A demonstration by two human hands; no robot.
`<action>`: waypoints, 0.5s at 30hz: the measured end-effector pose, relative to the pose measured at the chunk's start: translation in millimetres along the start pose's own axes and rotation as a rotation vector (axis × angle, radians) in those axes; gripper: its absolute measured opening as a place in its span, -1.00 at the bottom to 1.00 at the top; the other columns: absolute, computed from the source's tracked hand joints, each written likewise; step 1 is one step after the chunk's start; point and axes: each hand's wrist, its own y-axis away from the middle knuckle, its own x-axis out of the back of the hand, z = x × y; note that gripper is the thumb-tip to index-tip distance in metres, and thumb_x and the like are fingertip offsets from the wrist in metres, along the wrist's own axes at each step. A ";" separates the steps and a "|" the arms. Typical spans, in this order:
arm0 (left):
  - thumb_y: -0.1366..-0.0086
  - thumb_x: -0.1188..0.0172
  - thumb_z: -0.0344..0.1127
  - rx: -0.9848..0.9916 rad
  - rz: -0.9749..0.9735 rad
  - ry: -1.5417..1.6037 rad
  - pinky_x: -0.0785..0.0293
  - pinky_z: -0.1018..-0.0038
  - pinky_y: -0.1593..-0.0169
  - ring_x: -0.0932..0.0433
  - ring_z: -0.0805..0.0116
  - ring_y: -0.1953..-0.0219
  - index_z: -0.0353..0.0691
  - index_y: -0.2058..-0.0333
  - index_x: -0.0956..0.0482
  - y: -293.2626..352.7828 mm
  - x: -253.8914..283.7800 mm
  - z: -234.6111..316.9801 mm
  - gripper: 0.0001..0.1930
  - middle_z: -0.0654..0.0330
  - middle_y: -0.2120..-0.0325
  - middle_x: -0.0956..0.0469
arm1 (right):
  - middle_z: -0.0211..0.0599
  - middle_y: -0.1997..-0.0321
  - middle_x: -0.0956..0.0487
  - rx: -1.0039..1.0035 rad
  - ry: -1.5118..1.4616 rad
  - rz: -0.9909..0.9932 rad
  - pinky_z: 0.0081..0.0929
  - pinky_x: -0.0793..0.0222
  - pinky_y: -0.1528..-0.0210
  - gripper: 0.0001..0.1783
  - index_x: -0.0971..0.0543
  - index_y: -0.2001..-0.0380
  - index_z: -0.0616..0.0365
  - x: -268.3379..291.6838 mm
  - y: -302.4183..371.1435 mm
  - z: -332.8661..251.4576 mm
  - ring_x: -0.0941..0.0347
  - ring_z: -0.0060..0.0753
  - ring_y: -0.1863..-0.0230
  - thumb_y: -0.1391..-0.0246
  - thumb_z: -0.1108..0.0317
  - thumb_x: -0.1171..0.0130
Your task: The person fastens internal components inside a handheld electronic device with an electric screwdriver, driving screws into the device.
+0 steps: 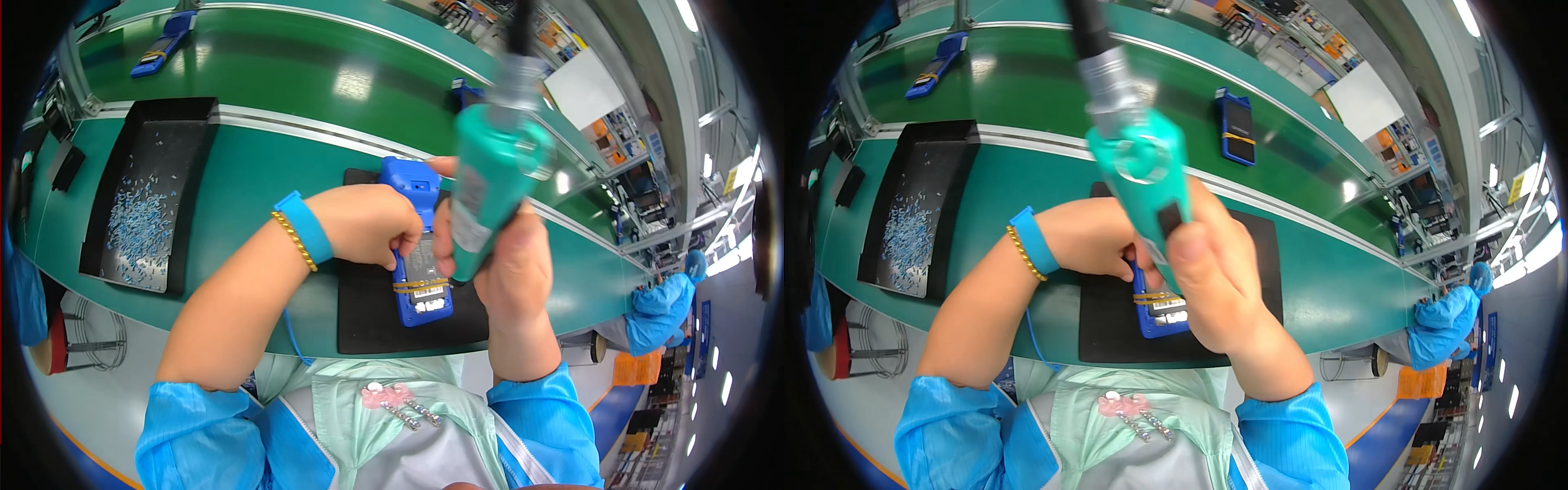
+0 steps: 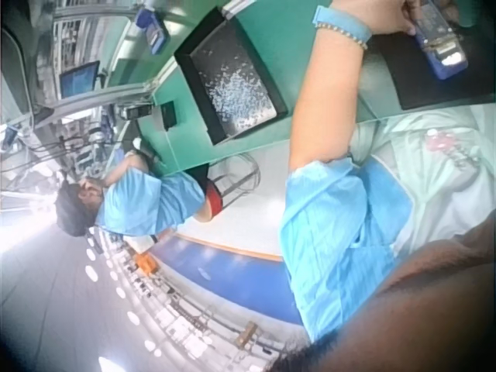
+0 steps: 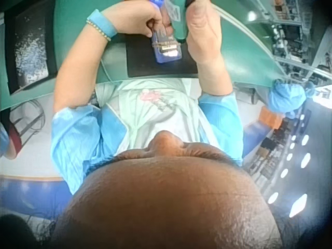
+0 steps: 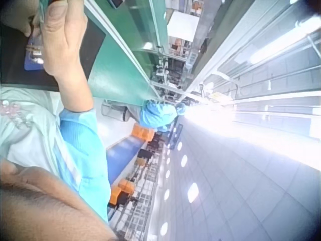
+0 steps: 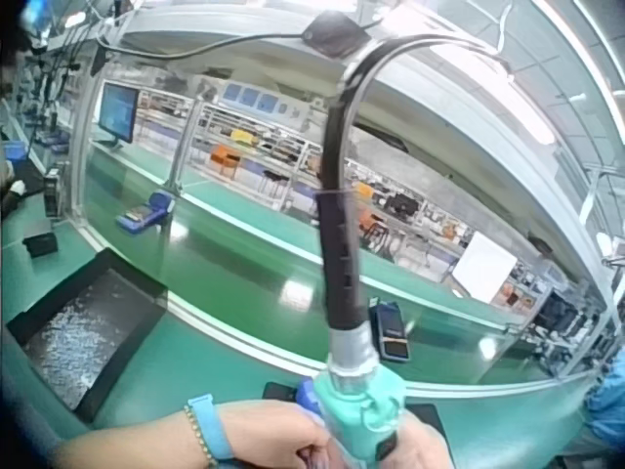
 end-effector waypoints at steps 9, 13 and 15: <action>-0.04 -0.47 -0.20 0.475 -0.320 0.076 -0.51 0.40 0.33 -0.63 0.36 0.47 -0.24 0.44 -0.71 7.2 25.2 17.5 -0.77 0.19 0.56 -0.66 | -0.39 0.37 -0.46 -0.046 0.175 -0.065 -0.55 -0.37 0.31 -0.24 -0.31 -0.27 0.26 23.5 -9.1 34.6 -0.40 -0.58 0.36 -0.40 -0.24 0.20; -0.03 -0.48 -0.17 0.476 -0.343 0.049 -0.53 0.43 0.33 -0.64 0.38 0.46 -0.24 0.41 -0.71 7.2 22.9 15.2 -0.73 0.20 0.55 -0.68 | -0.39 0.36 -0.45 -0.052 0.151 -0.076 -0.53 -0.39 0.31 -0.26 -0.30 -0.25 0.26 24.8 -15.3 48.5 -0.41 -0.55 0.35 -0.40 -0.23 0.21; -0.03 -0.48 -0.16 0.473 -0.349 0.047 -0.53 0.43 0.33 -0.65 0.38 0.47 -0.25 0.39 -0.71 5.8 22.6 13.5 -0.71 0.19 0.54 -0.69 | -0.39 0.37 -0.45 -0.064 0.172 -0.081 -0.52 -0.39 0.32 -0.25 -0.29 -0.25 0.26 24.7 -16.9 49.6 -0.40 -0.54 0.36 -0.40 -0.24 0.21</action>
